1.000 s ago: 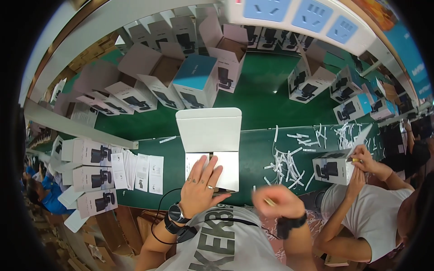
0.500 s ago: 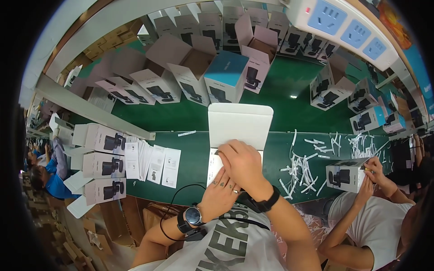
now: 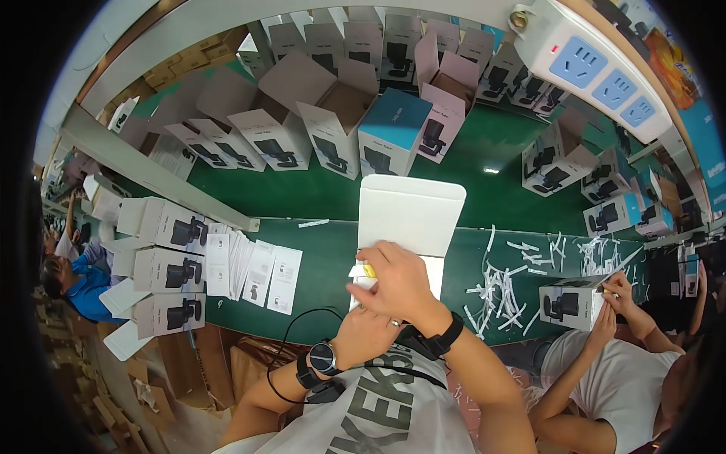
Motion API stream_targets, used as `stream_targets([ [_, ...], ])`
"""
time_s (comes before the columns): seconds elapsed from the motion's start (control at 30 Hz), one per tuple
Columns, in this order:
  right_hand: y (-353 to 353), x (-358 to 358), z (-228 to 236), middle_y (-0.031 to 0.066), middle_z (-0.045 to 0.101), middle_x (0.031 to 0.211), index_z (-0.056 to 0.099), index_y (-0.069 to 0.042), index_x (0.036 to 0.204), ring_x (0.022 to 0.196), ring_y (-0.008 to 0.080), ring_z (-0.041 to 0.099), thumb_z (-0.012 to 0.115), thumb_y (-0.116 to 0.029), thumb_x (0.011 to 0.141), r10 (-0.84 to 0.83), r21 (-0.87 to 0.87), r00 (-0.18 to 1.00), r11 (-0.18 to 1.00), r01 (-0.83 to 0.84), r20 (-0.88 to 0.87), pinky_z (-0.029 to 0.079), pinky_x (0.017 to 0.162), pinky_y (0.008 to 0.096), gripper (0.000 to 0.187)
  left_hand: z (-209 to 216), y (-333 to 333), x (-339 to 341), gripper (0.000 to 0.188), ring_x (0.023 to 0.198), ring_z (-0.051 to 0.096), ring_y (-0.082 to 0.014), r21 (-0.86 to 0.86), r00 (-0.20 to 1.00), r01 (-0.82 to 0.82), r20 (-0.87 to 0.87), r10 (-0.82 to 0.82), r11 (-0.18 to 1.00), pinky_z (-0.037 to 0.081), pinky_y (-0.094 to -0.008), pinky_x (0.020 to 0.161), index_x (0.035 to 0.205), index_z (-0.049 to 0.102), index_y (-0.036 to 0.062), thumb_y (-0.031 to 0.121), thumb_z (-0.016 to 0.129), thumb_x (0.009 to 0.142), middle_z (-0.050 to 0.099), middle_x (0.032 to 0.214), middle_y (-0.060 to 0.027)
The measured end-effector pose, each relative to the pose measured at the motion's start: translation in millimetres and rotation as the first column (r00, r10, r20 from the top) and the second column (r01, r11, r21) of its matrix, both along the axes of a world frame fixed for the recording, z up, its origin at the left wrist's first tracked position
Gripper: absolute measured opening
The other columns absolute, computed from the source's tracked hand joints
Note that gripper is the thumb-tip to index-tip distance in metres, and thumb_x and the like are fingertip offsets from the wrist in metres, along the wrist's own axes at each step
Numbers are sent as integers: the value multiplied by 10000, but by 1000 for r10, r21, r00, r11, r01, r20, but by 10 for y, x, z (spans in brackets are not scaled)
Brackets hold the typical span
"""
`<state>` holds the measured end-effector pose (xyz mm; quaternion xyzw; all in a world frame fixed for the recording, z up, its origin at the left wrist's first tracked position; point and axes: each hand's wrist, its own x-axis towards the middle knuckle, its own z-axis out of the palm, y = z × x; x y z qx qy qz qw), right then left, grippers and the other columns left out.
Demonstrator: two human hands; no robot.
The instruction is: The person places a manual and a small white box into a larger white box, seals it with a yellow tape dispenser, and slides on a blue sleeve. This process is repeated for a second package before it is set aside on a shelf.
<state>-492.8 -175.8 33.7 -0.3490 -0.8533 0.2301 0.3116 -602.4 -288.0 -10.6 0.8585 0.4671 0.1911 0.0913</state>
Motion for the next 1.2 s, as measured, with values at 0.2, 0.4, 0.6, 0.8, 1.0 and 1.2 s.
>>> stream_targets([
  [0.2,-125,199,21,104,681,897,697,-69,1012,810,300,691,793,-103,811,-93,-234,971,971,40,-219,550,704,366,226,-13,-32,-166,480,1320,588,-379,-24,998,14,63,-13,1000,415,-477,1172,1337,630,-35,201,641,919,625,1383,-229],
  [0.4,36,1455,227,16,650,805,687,-36,1266,707,108,590,756,-76,925,-310,-253,793,833,492,525,479,653,271,351,182,91,-326,726,1499,412,-410,26,999,37,-32,-36,999,317,-484,1248,1517,476,-48,281,687,905,415,1622,-243],
  [0.6,291,853,319,28,674,866,637,-31,1357,676,90,552,687,-240,1036,-654,-776,576,629,53,-491,417,600,236,386,334,195,-342,823,1501,398,-437,-61,993,117,-11,-118,991,302,-503,1256,1526,445,-78,376,726,899,408,1631,-242],
  [0.8,-491,1432,186,40,720,872,720,-64,1127,759,123,673,793,-232,939,-87,-689,974,720,-85,-210,505,663,266,262,311,165,-339,692,1511,375,-444,-472,865,128,483,134,872,318,-509,1232,1459,560,0,295,805,883,432,1606,-244],
  [1.0,-637,1298,491,71,715,860,744,-74,1061,762,208,701,818,-190,865,39,-384,999,922,-49,-34,536,689,339,239,-18,-53,-472,537,1524,359,-429,-589,677,50,614,406,807,276,-508,1239,1370,652,81,189,820,872,446,1598,-221],
  [1.2,-200,305,469,59,718,897,750,-92,1049,775,269,690,791,-168,860,175,-11,983,984,-176,-56,544,714,390,208,25,107,-838,451,1512,387,-409,-611,566,279,728,388,741,186,-535,1273,1338,662,92,182,781,913,488,1573,-185],
])
